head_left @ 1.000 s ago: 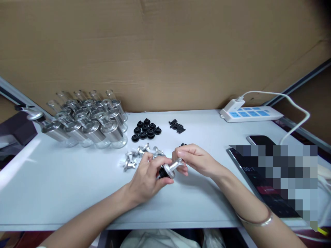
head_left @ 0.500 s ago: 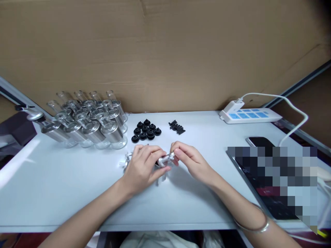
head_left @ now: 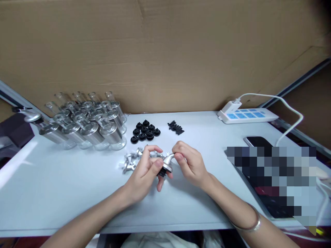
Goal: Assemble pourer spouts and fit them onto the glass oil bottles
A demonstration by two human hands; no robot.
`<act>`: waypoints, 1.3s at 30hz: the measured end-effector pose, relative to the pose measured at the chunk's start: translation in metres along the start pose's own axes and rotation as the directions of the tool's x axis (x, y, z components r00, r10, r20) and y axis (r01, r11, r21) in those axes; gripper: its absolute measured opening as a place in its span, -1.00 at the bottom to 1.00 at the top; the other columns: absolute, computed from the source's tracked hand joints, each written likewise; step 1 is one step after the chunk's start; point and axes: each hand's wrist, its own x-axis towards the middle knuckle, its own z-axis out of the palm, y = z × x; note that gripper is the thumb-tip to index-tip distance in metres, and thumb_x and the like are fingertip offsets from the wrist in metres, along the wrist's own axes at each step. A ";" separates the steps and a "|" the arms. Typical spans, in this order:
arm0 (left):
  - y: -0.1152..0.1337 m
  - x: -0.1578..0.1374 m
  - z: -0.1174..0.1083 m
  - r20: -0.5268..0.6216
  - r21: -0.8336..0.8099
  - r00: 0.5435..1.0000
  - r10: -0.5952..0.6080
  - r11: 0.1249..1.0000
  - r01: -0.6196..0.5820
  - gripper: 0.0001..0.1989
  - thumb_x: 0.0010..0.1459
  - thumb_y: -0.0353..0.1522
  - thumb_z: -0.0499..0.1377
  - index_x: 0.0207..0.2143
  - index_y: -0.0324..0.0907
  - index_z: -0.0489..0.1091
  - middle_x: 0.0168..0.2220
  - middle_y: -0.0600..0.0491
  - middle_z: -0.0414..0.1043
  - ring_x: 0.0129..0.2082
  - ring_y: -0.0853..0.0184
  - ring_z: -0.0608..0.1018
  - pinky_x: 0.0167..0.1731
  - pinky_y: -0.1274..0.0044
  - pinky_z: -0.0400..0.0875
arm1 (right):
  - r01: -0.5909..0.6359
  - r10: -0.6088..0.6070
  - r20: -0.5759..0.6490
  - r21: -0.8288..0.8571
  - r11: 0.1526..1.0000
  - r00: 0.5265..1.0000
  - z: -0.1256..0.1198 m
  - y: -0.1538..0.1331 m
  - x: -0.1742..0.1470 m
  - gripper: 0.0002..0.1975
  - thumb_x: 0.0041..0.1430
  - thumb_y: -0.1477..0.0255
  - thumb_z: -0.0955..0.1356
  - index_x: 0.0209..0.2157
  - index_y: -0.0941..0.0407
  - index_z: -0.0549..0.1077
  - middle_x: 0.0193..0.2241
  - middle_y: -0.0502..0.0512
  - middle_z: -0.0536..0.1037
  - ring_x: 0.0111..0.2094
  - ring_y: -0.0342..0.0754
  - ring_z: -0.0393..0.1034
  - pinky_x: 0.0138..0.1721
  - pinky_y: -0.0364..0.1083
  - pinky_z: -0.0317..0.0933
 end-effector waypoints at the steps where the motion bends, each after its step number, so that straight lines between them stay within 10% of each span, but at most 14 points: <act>1: -0.001 0.001 -0.001 -0.011 0.068 0.998 0.061 0.996 -0.060 -0.73 0.31 -0.12 -0.13 -0.08 -0.09 -0.04 -0.42 0.10 0.40 -0.63 0.48 0.41 -0.56 0.59 0.33 | -0.003 0.003 -0.001 0.004 1.000 1.000 0.000 0.000 0.000 -0.69 0.35 0.34 0.10 -0.46 0.09 0.24 -0.55 0.00 0.26 -0.52 -0.13 0.16 -0.47 -0.13 0.10; 5: -0.006 0.007 -0.013 0.072 0.587 0.821 0.566 0.642 -0.494 -0.46 0.11 -0.22 0.23 0.03 -0.07 0.00 -0.16 -0.07 0.38 -0.24 0.27 0.51 -0.33 0.46 0.43 | -0.208 0.205 0.049 0.091 0.974 0.978 0.000 0.000 0.000 -0.65 0.34 0.30 0.11 -0.52 0.09 0.19 -0.60 -0.05 0.23 -0.57 -0.17 0.14 -0.52 -0.17 0.06; 9: -0.005 0.011 -0.021 0.262 0.817 0.699 0.665 0.233 -0.528 -0.71 0.19 -0.44 0.11 -0.05 -0.14 0.16 -0.20 -0.07 0.40 -0.31 0.32 0.50 -0.35 0.47 0.39 | -0.385 0.371 0.115 0.134 0.913 0.921 0.000 0.001 0.000 -0.57 0.31 0.21 0.12 -0.61 0.08 0.09 -0.68 -0.10 0.14 -0.62 -0.20 0.06 -0.56 -0.18 -0.01; 18: 0.000 0.011 -0.024 0.309 0.894 0.662 0.683 0.030 -0.447 -0.80 0.26 -0.34 0.07 -0.07 -0.16 0.24 -0.23 -0.07 0.43 -0.34 0.34 0.48 -0.32 0.46 0.25 | -0.331 0.324 0.102 0.069 0.941 0.941 -0.003 -0.001 0.005 -0.63 0.22 0.40 0.17 -0.65 0.09 0.00 -0.70 -0.13 0.02 -0.65 -0.24 -0.07 -0.61 -0.20 -0.10; 22: -0.003 0.012 -0.023 0.262 0.896 0.729 0.632 0.122 -0.428 -0.69 0.35 -0.27 -0.15 -0.01 -0.25 0.19 -0.27 -0.09 0.46 -0.32 0.31 0.48 -0.32 0.47 0.24 | -0.154 0.154 0.044 0.001 0.988 0.987 -0.001 -0.005 0.004 -0.65 0.24 0.49 0.16 -0.61 0.08 -0.01 -0.69 -0.12 0.03 -0.64 -0.24 -0.05 -0.57 -0.20 -0.08; 29: -0.003 0.004 -0.014 0.074 0.771 0.923 0.378 0.565 -0.293 -0.65 0.35 -0.27 -0.24 -0.04 -0.21 0.22 -0.25 -0.03 0.47 -0.32 0.30 0.44 -0.26 0.47 0.30 | 0.001 -0.001 -0.013 0.016 1.000 1.000 0.003 -0.009 0.001 -0.68 0.27 0.54 0.14 -0.56 0.07 -0.01 -0.66 -0.11 0.04 -0.62 -0.20 -0.03 -0.56 -0.18 -0.04; 39: 0.005 0.002 -0.005 0.013 0.145 0.979 -0.205 0.969 0.201 -0.49 0.30 -0.08 -0.24 -0.23 -0.19 0.37 -0.55 0.13 0.24 -0.62 0.44 0.25 -0.61 0.59 0.17 | 0.108 -0.096 -0.097 0.124 0.986 0.991 0.005 -0.011 -0.004 -0.72 0.34 0.46 0.09 -0.50 0.07 0.11 -0.61 -0.07 0.09 -0.56 -0.15 0.01 -0.47 -0.11 0.07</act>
